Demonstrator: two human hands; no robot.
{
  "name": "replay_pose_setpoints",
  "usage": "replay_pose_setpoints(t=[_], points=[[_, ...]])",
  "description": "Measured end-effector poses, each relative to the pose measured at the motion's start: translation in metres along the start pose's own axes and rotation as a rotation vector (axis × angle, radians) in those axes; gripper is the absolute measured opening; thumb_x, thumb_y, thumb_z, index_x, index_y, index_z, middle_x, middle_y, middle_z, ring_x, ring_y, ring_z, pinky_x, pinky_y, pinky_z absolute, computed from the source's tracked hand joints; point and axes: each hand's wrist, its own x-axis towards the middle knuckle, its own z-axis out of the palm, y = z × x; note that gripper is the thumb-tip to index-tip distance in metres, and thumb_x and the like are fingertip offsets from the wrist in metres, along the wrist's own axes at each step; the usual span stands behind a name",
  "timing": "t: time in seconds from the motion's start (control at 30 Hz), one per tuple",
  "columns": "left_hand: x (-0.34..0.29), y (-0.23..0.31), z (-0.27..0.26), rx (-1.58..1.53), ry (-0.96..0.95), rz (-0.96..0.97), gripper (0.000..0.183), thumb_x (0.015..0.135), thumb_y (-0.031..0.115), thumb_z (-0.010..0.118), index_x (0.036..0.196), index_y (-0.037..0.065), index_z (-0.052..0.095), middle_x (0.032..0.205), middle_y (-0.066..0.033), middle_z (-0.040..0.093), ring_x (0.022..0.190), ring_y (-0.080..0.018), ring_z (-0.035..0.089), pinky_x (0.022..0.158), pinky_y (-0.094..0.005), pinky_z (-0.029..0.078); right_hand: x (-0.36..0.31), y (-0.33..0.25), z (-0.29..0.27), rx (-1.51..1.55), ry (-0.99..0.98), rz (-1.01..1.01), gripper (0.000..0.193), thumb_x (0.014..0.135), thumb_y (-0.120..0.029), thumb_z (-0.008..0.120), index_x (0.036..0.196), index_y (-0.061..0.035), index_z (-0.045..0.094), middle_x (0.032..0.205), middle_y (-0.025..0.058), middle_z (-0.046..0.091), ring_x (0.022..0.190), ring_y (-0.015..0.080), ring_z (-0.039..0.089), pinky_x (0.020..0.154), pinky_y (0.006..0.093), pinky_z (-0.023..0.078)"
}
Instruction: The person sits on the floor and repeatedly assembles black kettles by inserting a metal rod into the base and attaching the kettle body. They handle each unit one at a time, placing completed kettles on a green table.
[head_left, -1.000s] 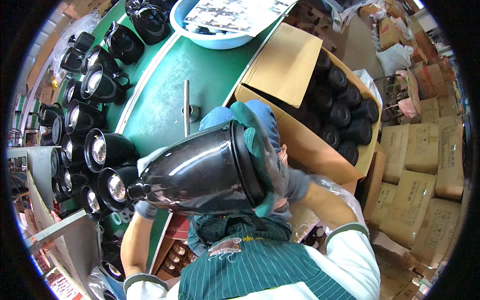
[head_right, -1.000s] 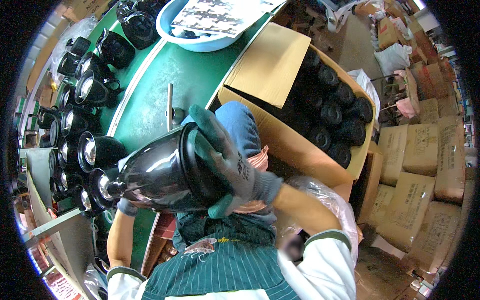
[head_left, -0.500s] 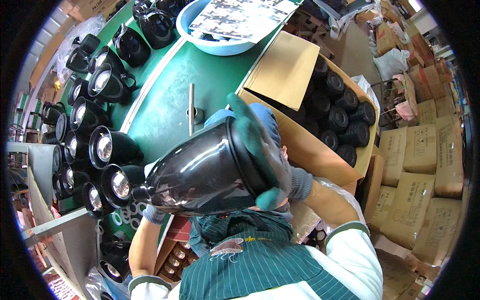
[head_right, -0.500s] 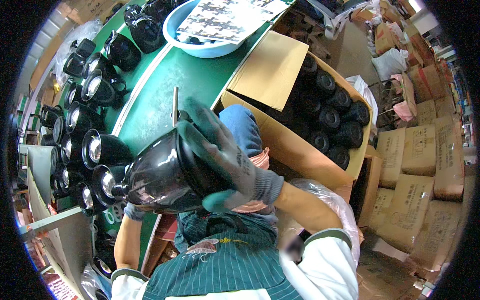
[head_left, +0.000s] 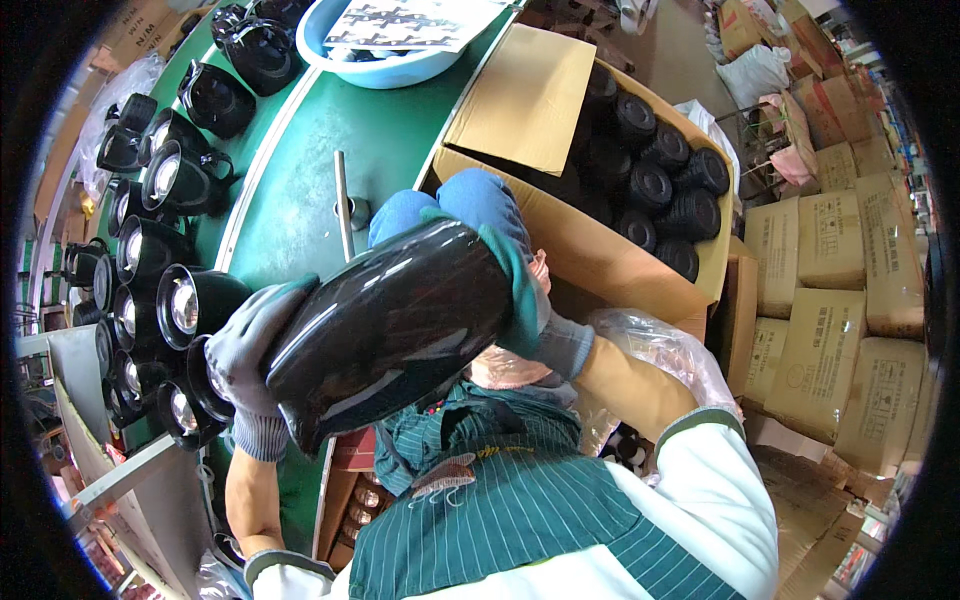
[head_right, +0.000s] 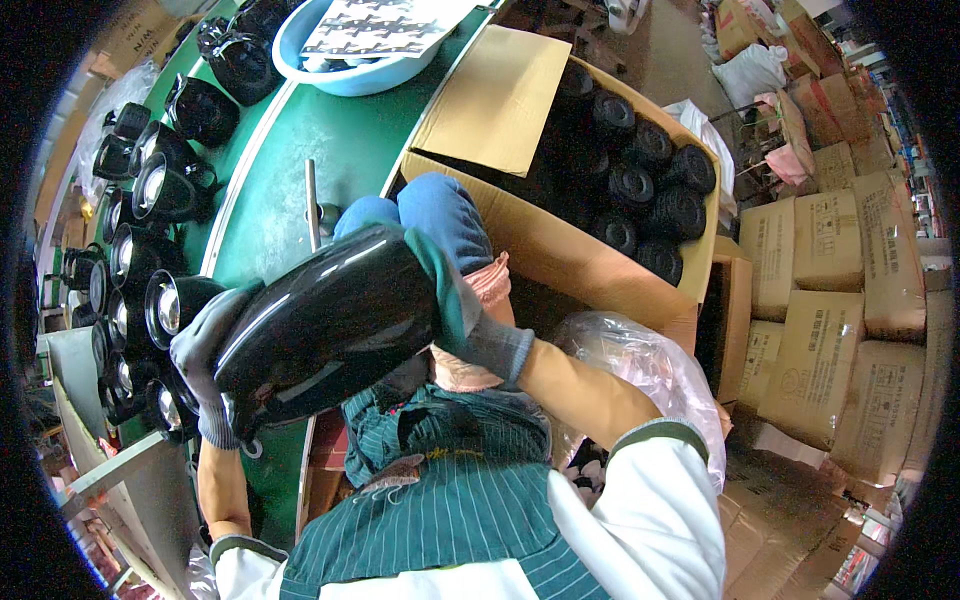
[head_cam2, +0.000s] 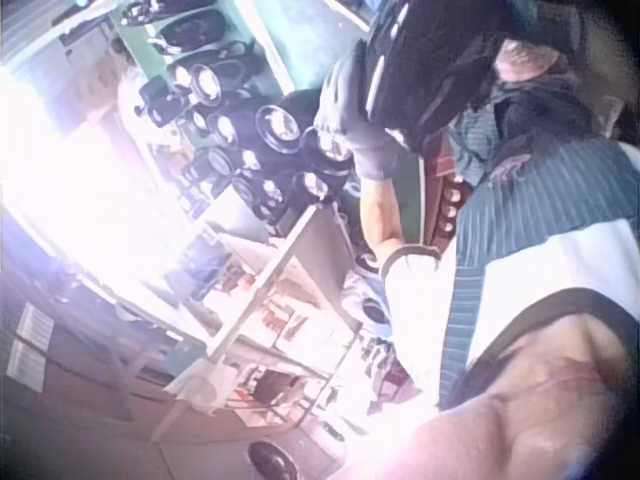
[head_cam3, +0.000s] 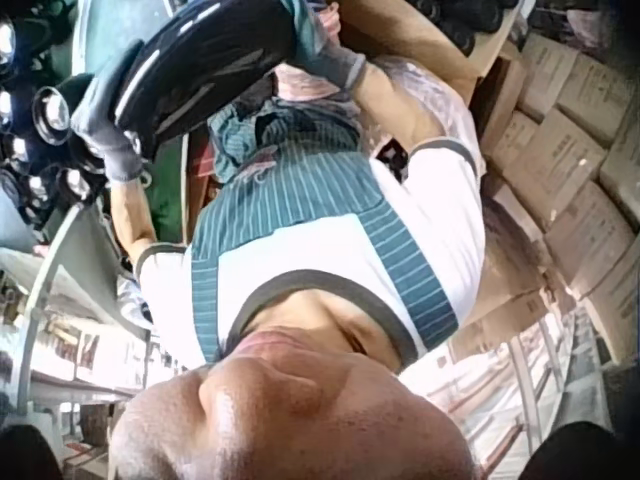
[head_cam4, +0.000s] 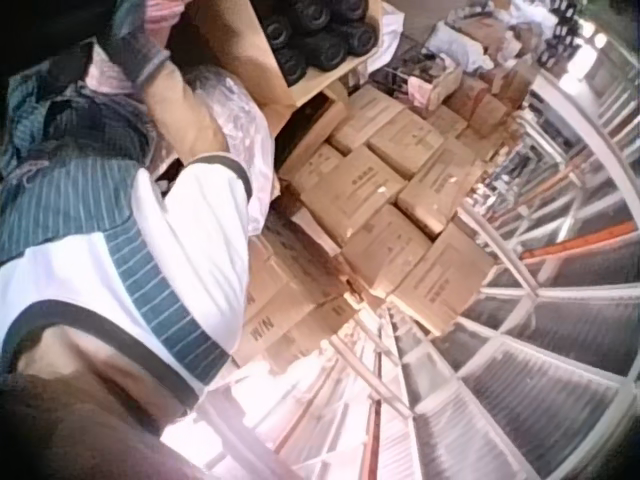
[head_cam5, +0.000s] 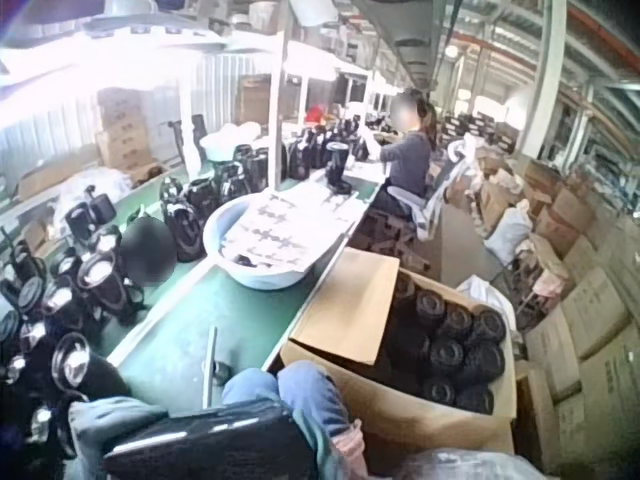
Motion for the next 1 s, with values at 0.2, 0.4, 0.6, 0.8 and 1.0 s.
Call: replay_pose_setpoints(t=[0.2, 0.4, 0.6, 0.8, 1.0], points=[[0.031, 0.045, -0.003, -0.247, -0.239, -0.033, 0.069, 0.073, 0.016, 0.083, 0.136, 0.000, 0.062, 0.120, -0.0214, 0.072, 0.112, -0.0348, 0.072, 0.097, -0.0398, 0.055, 0.016, -0.041, -0.023, -0.408, 0.244, 0.168, 0.056, 0.103, -0.016, 0.062, 0.154, -0.0069, 0.041, 0.150, 0.0141, 0.052, 0.134, 0.0262, 0.055, 0.115, 0.0425, 0.046], [0.037, 0.067, -0.005, -0.601, -0.313, 0.161, 0.089, 0.077, 0.038, 0.081, 0.147, -0.009, 0.050, 0.145, -0.0264, 0.058, 0.136, -0.0368, 0.056, 0.116, -0.0441, 0.039, 0.029, -0.074, -0.024, -0.138, 0.124, 0.330, 0.055, 0.109, -0.035, 0.045, 0.147, 0.0033, 0.045, 0.141, 0.0177, 0.058, 0.128, 0.0261, 0.059, 0.111, 0.0376, 0.049], [0.028, 0.050, 0.010, -0.730, -0.383, 0.096, 0.065, 0.088, 0.025, 0.071, 0.143, -0.008, 0.055, 0.141, -0.0238, 0.062, 0.131, -0.0293, 0.061, 0.114, -0.0413, 0.042, 0.050, -0.118, 0.000, -0.198, -0.024, 0.259, 0.071, 0.101, -0.057, 0.051, 0.140, 0.0026, 0.055, 0.136, 0.0182, 0.062, 0.123, 0.0276, 0.063, 0.104, 0.0417, 0.054], [0.009, -0.105, 0.121, 0.155, -0.162, -0.491, 0.072, 0.094, 0.043, 0.070, 0.145, -0.005, 0.052, 0.135, -0.0284, 0.063, 0.115, -0.0370, 0.067, 0.099, -0.0430, 0.052, 0.088, -0.157, 0.048, -1.059, -0.206, 0.446, 0.061, 0.091, -0.037, 0.074, 0.138, 0.0004, 0.062, 0.129, 0.0229, 0.067, 0.119, 0.0306, 0.066, 0.107, 0.0426, 0.049], [0.063, -0.129, 0.213, 0.245, -0.324, -0.837, 0.108, 0.080, 0.063, 0.077, 0.156, 0.000, 0.034, 0.139, -0.0277, 0.058, 0.126, -0.0423, 0.060, 0.105, -0.0477, 0.049, 0.039, -0.034, 0.032, -1.650, -0.291, 0.025, 0.061, 0.090, -0.044, 0.072, 0.135, -0.0043, 0.063, 0.132, 0.0197, 0.064, 0.114, 0.0330, 0.066, 0.100, 0.0420, 0.053]])
